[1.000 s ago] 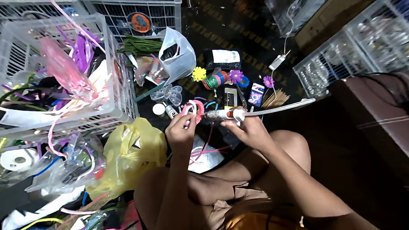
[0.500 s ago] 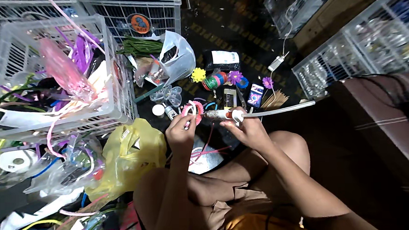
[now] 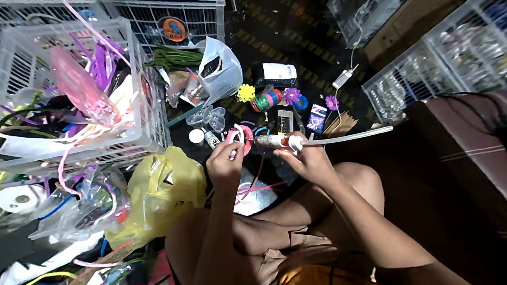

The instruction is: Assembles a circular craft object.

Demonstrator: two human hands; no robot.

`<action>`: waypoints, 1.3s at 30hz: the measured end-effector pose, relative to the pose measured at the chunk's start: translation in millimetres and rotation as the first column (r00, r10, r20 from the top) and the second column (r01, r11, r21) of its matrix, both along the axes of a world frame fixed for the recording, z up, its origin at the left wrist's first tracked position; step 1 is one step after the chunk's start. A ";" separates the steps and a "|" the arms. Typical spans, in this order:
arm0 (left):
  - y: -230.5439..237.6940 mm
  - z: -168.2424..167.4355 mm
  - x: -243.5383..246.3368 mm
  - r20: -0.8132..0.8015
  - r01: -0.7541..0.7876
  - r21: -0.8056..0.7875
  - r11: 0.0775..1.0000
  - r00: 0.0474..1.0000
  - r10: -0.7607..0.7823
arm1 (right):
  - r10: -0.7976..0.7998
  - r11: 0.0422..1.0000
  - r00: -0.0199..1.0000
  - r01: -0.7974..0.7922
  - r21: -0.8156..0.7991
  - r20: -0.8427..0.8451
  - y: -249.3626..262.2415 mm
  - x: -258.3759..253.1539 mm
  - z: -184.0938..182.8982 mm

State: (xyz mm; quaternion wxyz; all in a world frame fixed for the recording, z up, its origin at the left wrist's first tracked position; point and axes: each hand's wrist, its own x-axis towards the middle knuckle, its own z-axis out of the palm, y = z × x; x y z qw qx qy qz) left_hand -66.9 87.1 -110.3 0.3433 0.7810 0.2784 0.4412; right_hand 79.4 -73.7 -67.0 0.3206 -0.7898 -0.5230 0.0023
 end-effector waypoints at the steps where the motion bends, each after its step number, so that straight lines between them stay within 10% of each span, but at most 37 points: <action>1: -0.1 -0.2 0.2 0.000 -0.004 0.000 1.000 1.000 0.004 | -0.003 1.000 1.000 0.003 -0.004 -0.002 0.0 0.1 0.3; 39: -0.8 1.7 0.9 -0.039 -0.001 -0.032 0.999 0.999 0.000 | 0.000 1.000 0.999 -0.001 0.032 0.038 3.0 2.3 1.1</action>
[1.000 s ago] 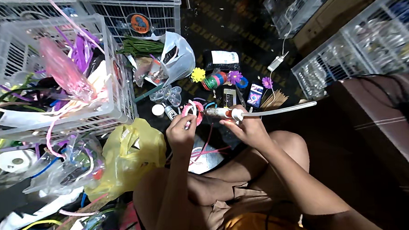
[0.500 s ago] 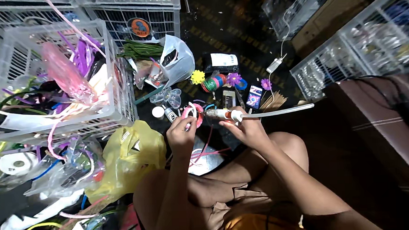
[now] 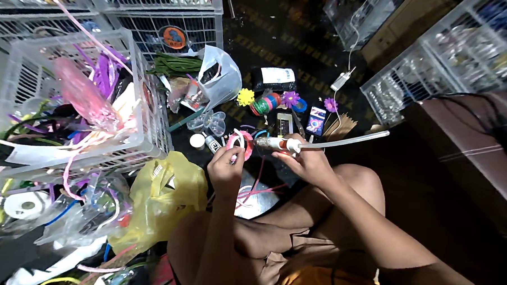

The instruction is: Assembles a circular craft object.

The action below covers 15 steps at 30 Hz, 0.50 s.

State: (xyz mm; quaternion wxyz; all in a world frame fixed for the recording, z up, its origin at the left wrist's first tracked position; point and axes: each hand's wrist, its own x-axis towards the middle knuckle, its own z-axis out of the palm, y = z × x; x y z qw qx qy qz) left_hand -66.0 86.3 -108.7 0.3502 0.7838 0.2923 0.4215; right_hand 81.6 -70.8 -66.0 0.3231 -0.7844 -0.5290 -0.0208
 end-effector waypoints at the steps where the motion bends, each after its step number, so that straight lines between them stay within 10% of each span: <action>1: 0.3 0.0 -0.1 -0.002 0.003 -0.004 1.000 1.000 -0.003 | 0.002 1.000 1.000 -0.002 0.007 0.005 0.4 0.2 -0.6; 15: -1.5 -1.1 1.2 -0.018 0.003 -0.007 1.000 1.000 -0.003 | 0.005 0.999 1.000 -0.005 0.039 0.000 4.9 0.9 1.4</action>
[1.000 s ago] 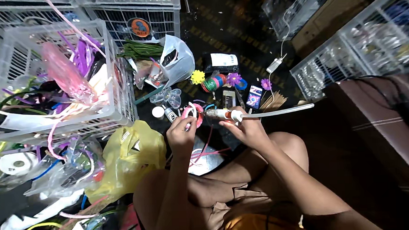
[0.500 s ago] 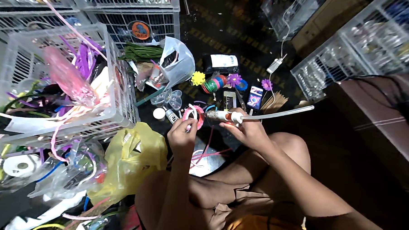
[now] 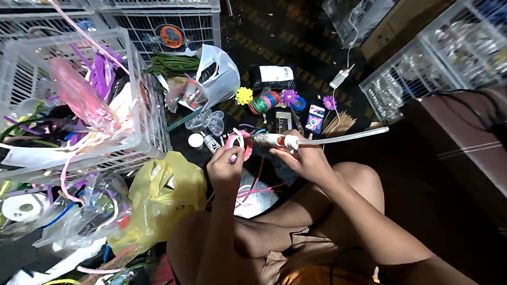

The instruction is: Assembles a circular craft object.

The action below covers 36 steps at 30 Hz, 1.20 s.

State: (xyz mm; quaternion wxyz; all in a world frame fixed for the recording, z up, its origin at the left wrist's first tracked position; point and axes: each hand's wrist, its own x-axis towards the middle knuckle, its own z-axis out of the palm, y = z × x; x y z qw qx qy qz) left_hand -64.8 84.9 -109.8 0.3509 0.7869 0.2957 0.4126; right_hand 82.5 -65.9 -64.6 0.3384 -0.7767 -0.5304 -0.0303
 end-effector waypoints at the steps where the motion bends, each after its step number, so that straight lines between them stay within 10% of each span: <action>1: 0.3 0.4 -0.4 0.000 0.000 -0.002 1.000 1.000 0.000 | 0.000 1.000 1.000 0.000 0.000 0.005 -0.6 0.4 -0.6; 36: 2.2 2.6 -1.2 0.057 0.062 -0.130 0.990 0.997 -0.055 | 0.006 1.000 0.999 -0.005 0.014 -0.041 5.5 -1.9 3.5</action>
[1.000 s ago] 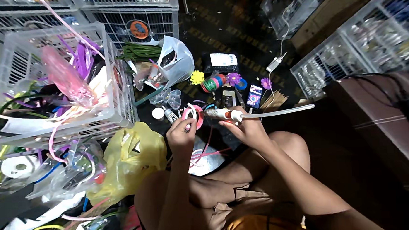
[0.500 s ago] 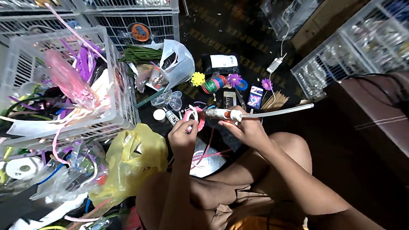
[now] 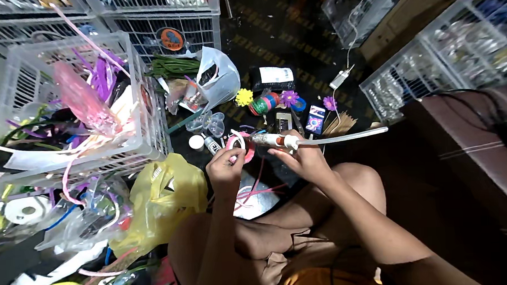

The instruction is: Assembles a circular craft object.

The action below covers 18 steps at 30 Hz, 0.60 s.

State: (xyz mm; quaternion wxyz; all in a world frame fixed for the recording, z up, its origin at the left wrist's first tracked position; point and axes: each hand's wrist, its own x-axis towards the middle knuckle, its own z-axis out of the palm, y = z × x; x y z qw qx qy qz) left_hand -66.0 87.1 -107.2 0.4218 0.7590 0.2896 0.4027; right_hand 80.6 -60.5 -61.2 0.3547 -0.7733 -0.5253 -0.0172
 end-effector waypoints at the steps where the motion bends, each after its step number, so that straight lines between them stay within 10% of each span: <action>1: 0.4 -0.7 0.0 0.016 0.005 -0.021 1.000 1.000 -0.005 | 0.004 1.000 1.000 -0.004 0.007 0.002 0.5 -0.5 0.6; 18: 0.2 -0.4 -0.6 0.022 -0.012 -0.034 0.999 1.000 0.012 | 0.004 1.000 1.000 -0.004 -0.009 -0.009 -6.1 3.9 -2.2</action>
